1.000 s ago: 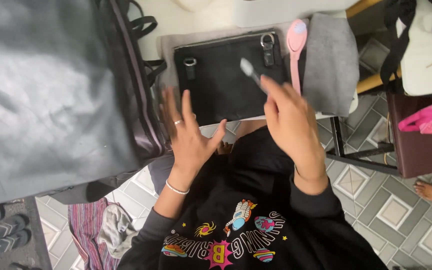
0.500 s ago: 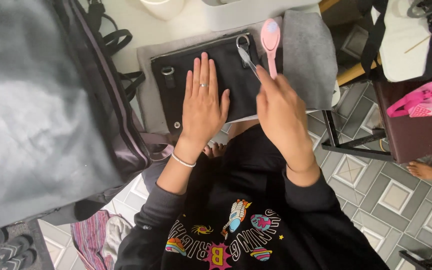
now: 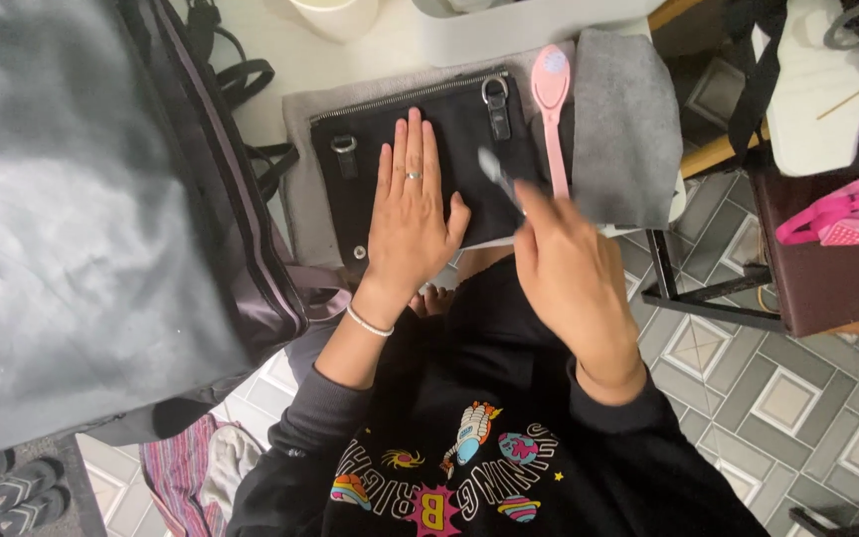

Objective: A person is using a small brush to clean the surface and seams of a black bag.

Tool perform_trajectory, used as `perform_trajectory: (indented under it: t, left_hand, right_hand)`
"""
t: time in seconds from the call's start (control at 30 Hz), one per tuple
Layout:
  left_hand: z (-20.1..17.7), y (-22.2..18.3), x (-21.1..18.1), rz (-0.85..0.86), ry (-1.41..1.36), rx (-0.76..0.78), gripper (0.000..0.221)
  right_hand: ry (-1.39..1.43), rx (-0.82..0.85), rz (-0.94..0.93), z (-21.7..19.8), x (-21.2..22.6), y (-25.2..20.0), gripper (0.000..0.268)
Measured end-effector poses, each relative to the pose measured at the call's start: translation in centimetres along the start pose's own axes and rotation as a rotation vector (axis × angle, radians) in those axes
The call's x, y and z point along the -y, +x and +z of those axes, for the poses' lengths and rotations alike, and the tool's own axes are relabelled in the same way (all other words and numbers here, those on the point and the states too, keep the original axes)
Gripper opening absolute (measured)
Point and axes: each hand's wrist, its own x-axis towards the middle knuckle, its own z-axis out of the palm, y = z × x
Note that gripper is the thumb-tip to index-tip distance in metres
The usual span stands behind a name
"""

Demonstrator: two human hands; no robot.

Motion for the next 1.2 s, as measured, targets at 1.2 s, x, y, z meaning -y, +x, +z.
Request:
perform_trajectory:
  t: [1.2]
  left_hand:
    - [0.6, 0.0, 0.1, -0.055, -0.018, -0.013, 0.086]
  right_hand:
    - [-0.056, -0.201, -0.072, 3.8, -0.1, 3.8, 0.044]
